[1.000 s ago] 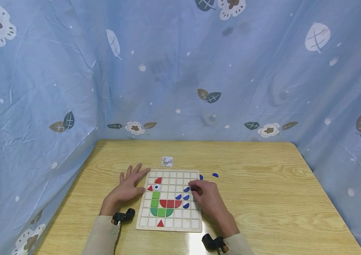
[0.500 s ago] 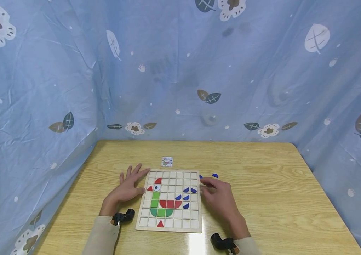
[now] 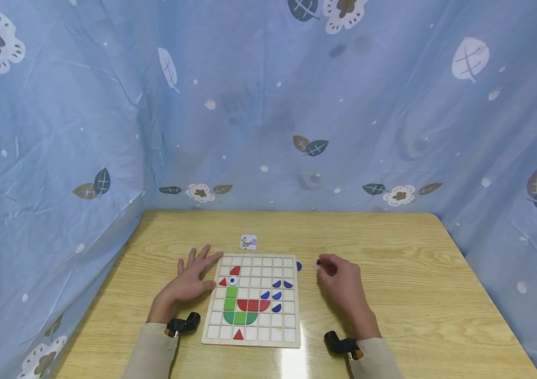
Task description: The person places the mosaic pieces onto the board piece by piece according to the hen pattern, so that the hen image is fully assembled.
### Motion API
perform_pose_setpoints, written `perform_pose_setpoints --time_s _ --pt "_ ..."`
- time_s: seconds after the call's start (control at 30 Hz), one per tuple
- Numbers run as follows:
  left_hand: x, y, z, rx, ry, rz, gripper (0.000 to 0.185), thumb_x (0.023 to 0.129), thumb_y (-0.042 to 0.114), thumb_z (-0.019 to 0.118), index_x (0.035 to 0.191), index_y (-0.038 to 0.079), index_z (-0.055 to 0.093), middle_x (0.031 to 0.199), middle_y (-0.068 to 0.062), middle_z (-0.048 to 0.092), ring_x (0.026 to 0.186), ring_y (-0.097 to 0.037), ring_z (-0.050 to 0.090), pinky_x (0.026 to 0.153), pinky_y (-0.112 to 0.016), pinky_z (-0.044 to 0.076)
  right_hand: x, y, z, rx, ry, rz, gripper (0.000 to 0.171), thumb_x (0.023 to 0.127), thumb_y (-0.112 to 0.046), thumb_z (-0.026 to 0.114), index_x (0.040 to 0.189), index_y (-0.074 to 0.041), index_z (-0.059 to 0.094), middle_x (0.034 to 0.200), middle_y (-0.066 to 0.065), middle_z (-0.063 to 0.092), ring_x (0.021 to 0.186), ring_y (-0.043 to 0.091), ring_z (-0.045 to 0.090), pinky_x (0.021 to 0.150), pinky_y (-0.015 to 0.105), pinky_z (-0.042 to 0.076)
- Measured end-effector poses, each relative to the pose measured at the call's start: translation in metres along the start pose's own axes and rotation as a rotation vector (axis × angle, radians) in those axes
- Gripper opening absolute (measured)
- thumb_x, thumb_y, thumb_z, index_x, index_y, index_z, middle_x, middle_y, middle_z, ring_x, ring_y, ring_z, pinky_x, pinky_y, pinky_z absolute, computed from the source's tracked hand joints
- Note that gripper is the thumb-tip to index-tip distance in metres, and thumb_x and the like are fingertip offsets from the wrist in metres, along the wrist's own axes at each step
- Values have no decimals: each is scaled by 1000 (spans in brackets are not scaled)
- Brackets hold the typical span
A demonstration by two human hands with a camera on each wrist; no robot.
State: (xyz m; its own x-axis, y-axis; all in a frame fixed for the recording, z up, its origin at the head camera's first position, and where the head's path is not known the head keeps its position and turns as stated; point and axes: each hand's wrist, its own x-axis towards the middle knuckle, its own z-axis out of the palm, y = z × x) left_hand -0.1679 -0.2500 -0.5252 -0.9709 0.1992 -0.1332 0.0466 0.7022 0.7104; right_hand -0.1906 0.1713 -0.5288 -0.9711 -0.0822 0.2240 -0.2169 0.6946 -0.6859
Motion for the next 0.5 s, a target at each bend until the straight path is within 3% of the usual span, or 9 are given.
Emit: perform_pose_setpoints --time_s 0.2,0.5 --pt "1 -1 1 -4 2 -3 84 88 12 71 168 20 47 184 -20 10 168 -51 -15 126 -75 -20 14 -2 5 -28 33 -32 34 96 -6 81 128 1 78 112 16 83 99 31 81 87 51 66" --pt "1 -2 2 6 3 -8 84 88 12 71 168 21 47 185 -19 11 169 -50 -14 126 -75 -19 25 -2 14 -38 30 -88 30 94 6 75 123 1 79 111 14 84 101 31 81 86 51 65"
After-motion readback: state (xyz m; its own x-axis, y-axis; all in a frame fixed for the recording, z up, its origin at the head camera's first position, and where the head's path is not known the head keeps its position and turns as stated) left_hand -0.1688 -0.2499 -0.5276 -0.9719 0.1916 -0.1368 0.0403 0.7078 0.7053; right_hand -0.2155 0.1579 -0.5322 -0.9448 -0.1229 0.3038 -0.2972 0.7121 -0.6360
